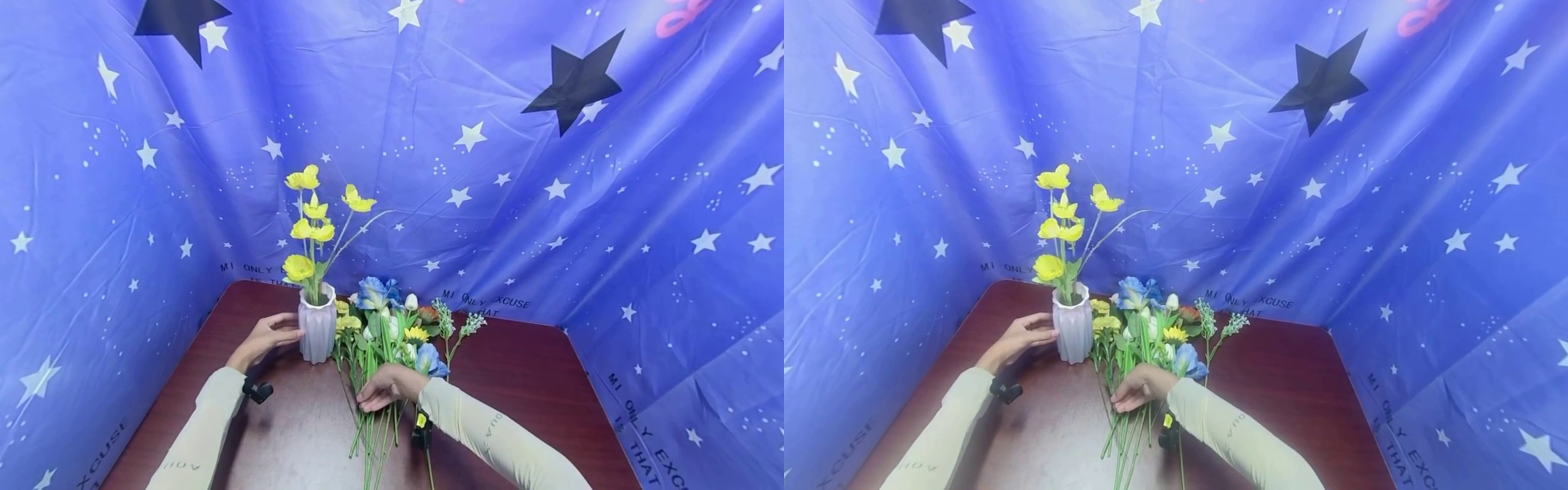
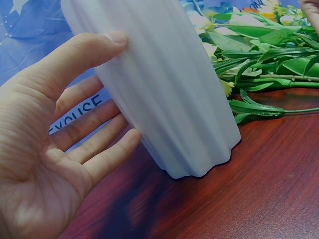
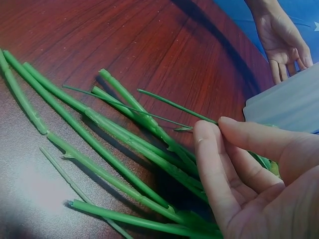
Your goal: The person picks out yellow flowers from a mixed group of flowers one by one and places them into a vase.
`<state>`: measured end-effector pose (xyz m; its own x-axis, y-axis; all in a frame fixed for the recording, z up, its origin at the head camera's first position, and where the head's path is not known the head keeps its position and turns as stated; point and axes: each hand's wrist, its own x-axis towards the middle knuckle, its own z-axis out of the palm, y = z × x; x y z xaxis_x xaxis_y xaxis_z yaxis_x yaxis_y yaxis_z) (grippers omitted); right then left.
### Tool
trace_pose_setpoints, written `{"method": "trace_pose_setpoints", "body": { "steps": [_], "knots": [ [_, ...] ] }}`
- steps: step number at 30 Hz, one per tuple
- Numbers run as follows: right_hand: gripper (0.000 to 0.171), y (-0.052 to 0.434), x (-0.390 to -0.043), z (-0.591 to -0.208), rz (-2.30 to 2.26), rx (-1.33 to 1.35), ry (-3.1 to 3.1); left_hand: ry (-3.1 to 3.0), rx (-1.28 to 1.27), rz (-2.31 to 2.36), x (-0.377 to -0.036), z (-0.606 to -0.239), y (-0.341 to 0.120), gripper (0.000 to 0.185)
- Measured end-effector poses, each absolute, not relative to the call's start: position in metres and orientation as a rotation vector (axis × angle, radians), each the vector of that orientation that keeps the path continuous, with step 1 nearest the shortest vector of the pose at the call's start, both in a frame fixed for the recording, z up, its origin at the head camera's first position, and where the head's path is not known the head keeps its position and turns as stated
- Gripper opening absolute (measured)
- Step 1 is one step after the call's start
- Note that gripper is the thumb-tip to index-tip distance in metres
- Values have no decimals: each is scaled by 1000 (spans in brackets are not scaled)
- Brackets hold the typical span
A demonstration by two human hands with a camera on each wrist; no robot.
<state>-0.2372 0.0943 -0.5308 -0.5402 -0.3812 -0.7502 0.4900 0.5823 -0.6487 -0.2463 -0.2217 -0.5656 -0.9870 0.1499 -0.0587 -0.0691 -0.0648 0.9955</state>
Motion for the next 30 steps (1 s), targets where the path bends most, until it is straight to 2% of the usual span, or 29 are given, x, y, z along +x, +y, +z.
{"method": "trace_pose_setpoints", "body": {
  "steps": [30],
  "knots": [
    [9, 114, -241, -508, -1136, -39, 1867, 2038, 105, 2198, -246, -565, -222, 65]
  ]
}}
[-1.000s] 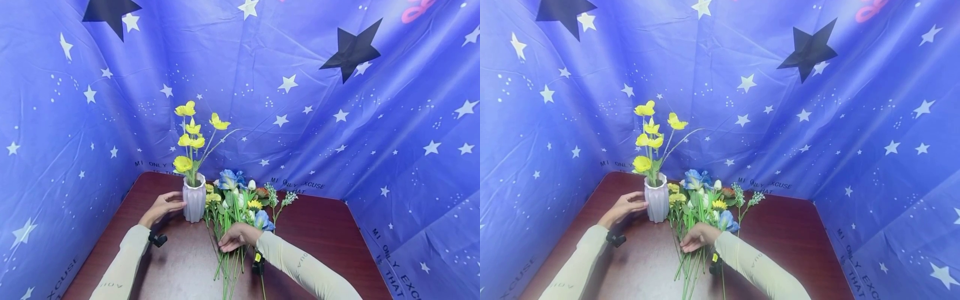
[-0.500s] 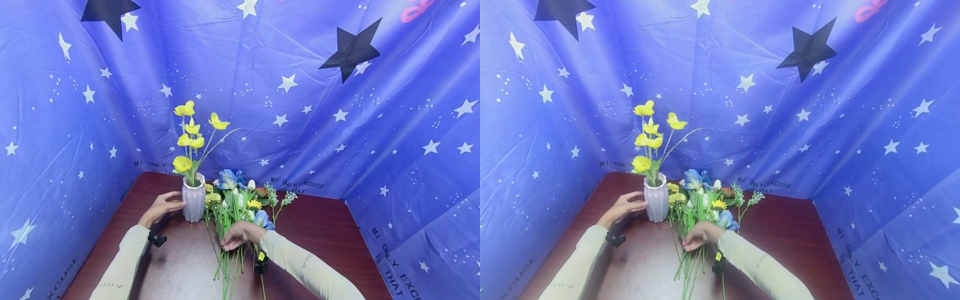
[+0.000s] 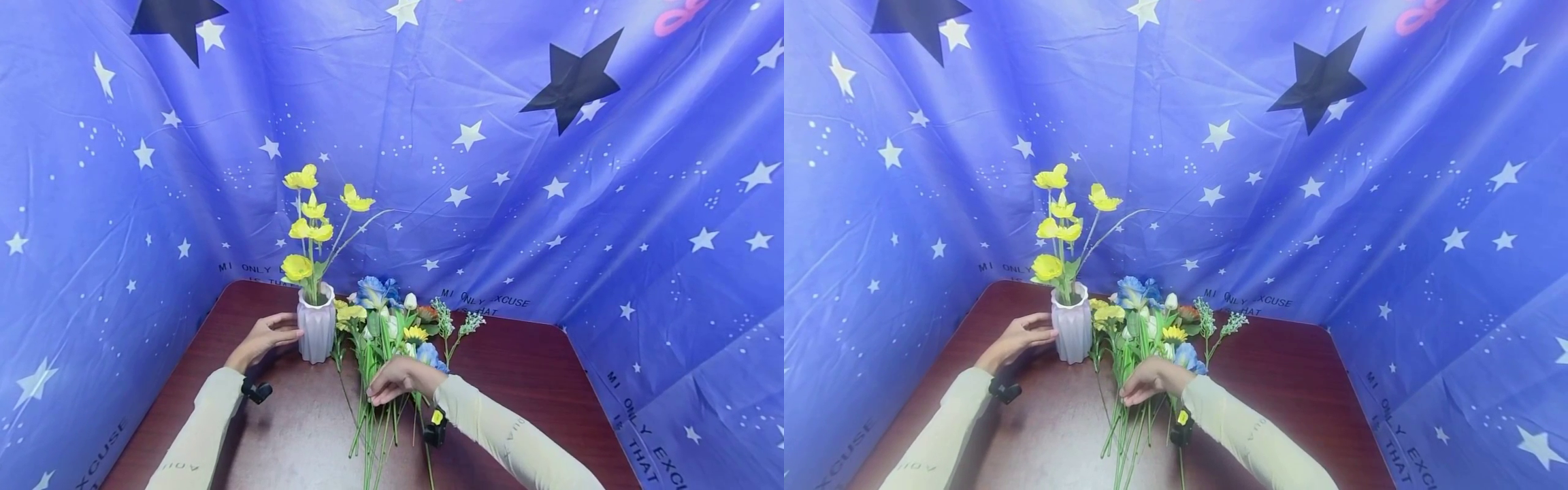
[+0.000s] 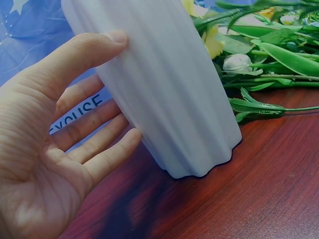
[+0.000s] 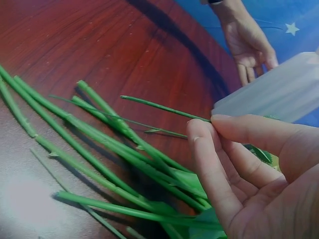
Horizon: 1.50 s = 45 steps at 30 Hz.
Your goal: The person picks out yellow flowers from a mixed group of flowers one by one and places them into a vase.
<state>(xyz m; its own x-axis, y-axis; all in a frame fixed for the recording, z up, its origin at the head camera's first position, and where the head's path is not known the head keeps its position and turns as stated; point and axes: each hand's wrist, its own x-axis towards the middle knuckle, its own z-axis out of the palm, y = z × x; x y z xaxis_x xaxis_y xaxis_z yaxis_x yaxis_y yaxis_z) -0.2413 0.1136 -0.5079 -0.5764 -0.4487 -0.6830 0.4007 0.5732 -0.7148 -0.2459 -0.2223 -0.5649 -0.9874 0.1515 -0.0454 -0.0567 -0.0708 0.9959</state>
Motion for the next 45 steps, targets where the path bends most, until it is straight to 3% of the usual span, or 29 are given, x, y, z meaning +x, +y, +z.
{"method": "trace_pose_setpoints", "body": {
  "steps": [21, 33, 45],
  "knots": [
    [11, 129, -270, -463, -1255, -151, 1796, 2044, 103, 2185, -246, -566, -223, 65],
    [25, 137, -283, -433, -1395, -309, 1801, 2067, 91, 2175, -246, -566, -222, 64],
    [28, 136, -292, -405, -1580, -358, 1842, 2043, 130, 2187, -245, -564, -222, 64]
  ]
}}
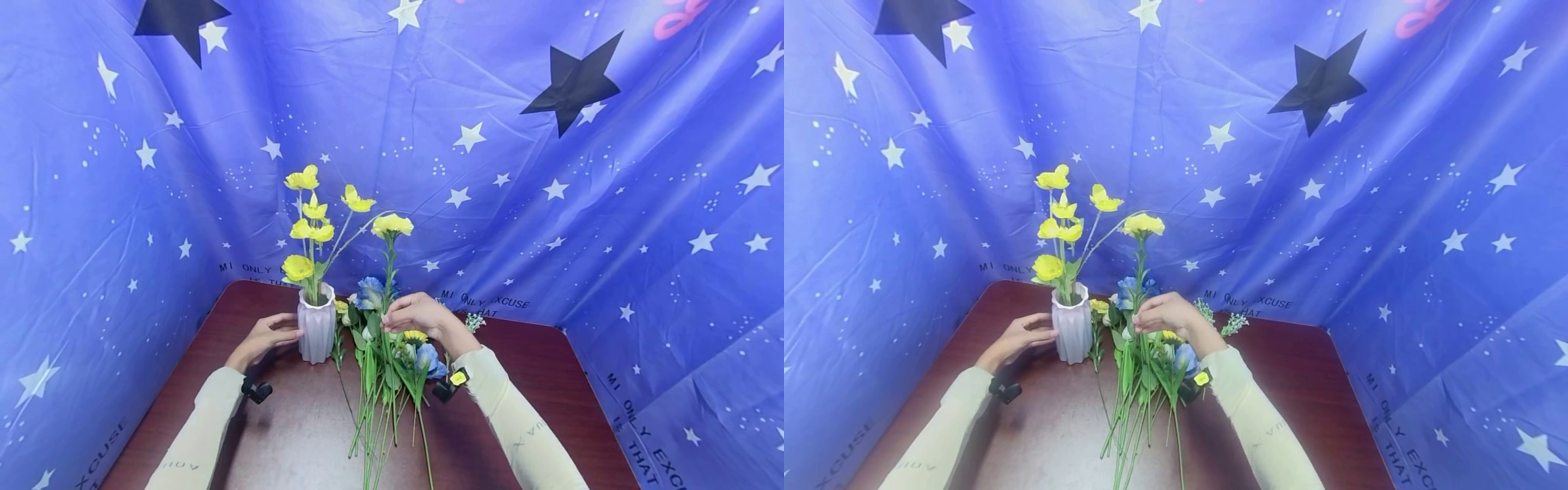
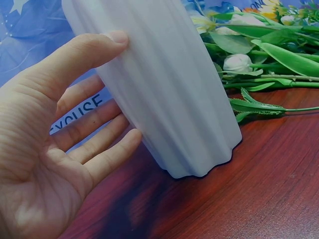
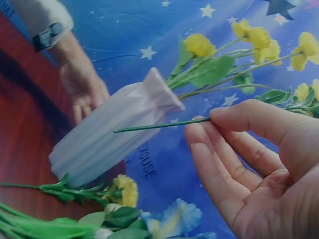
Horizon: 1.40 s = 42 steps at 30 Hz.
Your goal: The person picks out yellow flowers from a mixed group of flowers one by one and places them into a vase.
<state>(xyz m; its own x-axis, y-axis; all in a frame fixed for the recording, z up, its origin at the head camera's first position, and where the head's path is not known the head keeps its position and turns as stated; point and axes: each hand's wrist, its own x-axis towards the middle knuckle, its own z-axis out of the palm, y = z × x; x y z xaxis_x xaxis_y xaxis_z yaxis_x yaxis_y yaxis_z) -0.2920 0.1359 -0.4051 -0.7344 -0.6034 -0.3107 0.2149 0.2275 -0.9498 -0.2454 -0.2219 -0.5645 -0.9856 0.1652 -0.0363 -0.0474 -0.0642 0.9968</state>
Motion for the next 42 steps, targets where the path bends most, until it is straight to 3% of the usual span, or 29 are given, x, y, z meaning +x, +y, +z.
{"method": "trace_pose_setpoints", "body": {
  "steps": [13, 18, 23, 29, 42],
  "knots": [
    [30, 141, -300, -370, -1690, -420, 1885, 2029, 108, 2190, -245, -564, -222, 66],
    [24, 135, -303, -366, -1761, -415, 1932, 2029, 94, 2191, -245, -564, -223, 66],
    [6, 124, -302, -363, -1841, -405, 2004, 2032, 72, 2188, -245, -566, -222, 67],
    [21, 109, -300, -359, -1965, -357, 2018, 2058, 83, 2174, -246, -567, -223, 65],
    [21, 80, -304, -369, -2052, -381, 1992, 2051, 83, 2184, -246, -568, -224, 66]
  ]
}}
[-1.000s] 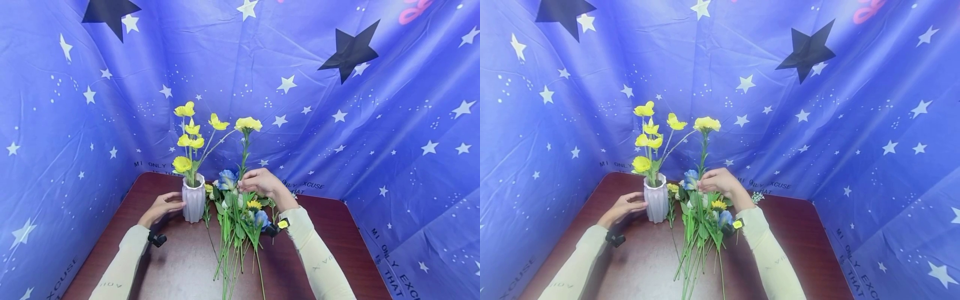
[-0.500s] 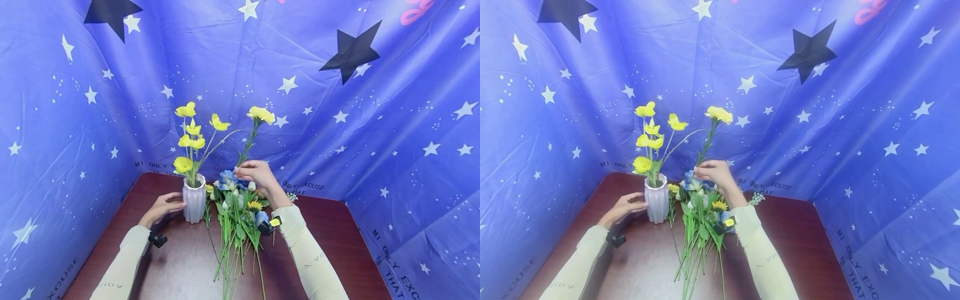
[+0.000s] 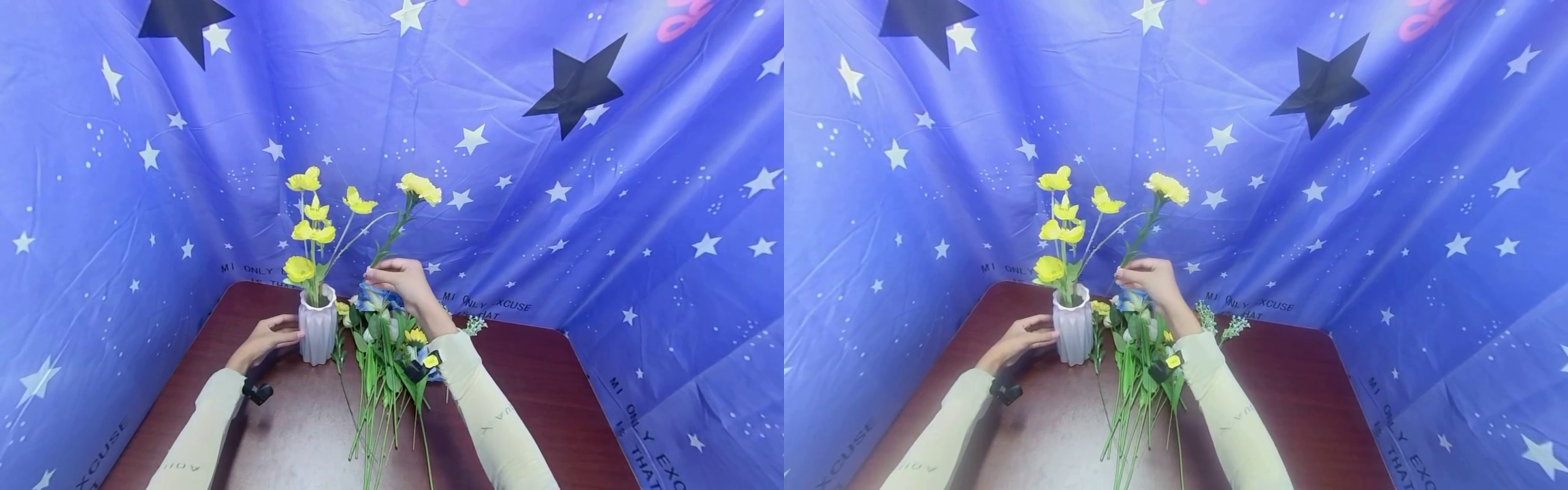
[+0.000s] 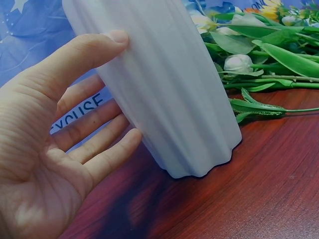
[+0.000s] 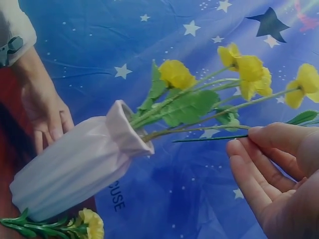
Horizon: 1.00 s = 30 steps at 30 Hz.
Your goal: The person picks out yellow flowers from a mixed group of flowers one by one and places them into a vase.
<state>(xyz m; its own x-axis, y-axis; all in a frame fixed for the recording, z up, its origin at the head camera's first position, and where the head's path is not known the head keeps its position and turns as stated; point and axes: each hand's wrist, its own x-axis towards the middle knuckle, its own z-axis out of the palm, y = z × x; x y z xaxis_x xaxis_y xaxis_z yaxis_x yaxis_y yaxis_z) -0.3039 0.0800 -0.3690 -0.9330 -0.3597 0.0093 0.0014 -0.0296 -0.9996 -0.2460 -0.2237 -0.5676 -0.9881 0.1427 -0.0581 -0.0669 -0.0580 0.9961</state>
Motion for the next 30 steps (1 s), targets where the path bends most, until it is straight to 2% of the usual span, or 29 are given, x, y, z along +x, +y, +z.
{"method": "trace_pose_setpoints", "body": {
  "steps": [30],
  "knots": [
    [18, 23, -284, -380, -1906, -605, 2253, 2062, 64, 2184, -245, -567, -223, 64]
  ]
}}
